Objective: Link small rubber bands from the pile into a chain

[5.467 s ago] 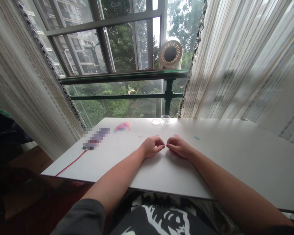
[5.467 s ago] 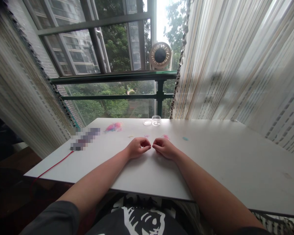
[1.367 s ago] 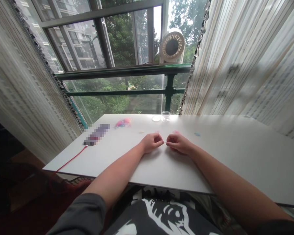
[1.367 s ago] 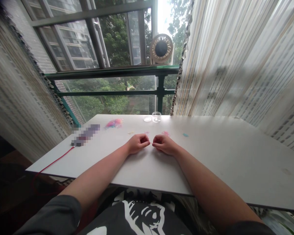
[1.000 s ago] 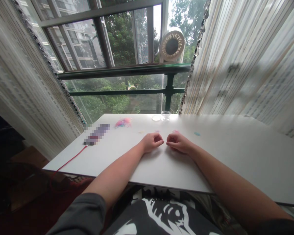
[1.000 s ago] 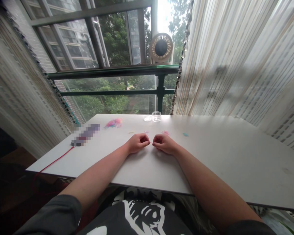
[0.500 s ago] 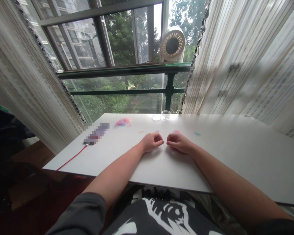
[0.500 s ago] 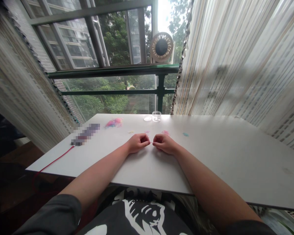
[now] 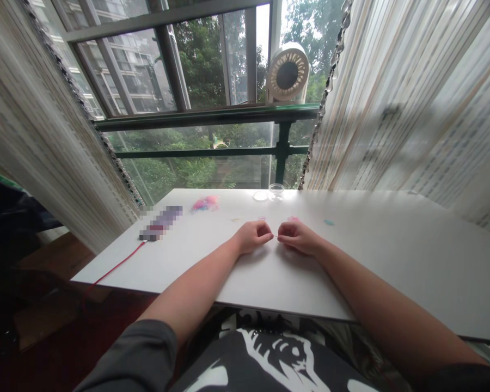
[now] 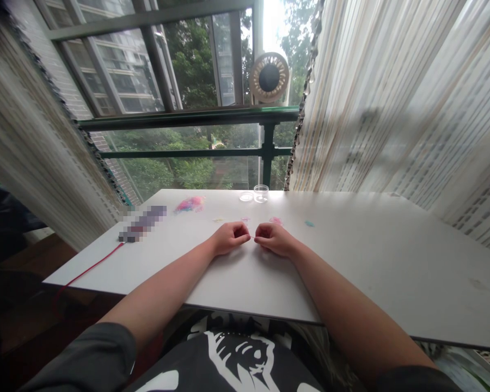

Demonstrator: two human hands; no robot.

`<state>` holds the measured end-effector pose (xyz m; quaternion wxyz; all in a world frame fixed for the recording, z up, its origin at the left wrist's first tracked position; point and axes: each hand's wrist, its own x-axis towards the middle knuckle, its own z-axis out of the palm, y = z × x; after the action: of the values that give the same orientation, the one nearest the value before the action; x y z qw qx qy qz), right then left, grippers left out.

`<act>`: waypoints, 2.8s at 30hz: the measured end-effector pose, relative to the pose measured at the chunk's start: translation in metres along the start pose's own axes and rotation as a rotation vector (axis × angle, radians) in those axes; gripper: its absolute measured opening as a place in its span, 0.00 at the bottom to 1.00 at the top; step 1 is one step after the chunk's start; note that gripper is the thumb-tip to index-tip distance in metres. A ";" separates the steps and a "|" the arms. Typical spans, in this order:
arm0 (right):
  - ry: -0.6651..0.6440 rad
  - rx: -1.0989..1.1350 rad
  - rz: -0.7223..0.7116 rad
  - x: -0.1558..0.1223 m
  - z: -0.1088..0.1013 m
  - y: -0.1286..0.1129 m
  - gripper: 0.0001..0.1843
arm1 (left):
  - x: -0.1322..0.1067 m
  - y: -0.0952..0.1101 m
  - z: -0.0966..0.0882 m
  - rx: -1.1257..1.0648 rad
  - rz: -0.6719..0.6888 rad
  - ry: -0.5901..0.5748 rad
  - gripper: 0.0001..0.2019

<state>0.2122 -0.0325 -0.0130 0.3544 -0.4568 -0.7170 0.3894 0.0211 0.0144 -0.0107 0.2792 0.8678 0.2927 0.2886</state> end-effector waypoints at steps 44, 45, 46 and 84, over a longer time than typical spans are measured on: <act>-0.017 -0.047 -0.028 -0.001 0.000 -0.004 0.07 | 0.001 0.015 -0.001 -0.011 -0.018 -0.006 0.07; -0.014 -0.063 -0.038 -0.001 0.000 -0.005 0.06 | 0.001 0.015 -0.001 -0.013 -0.014 -0.008 0.07; -0.006 -0.082 -0.052 -0.001 0.000 -0.005 0.05 | 0.001 0.015 -0.001 -0.015 -0.009 -0.008 0.07; 0.052 -0.203 -0.041 0.001 -0.001 -0.005 0.06 | 0.005 -0.011 -0.013 -0.144 -0.070 0.172 0.12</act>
<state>0.2109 -0.0323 -0.0077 0.3328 -0.4857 -0.7524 0.2955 0.0118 0.0288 -0.0074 0.3245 0.8067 0.3244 0.3723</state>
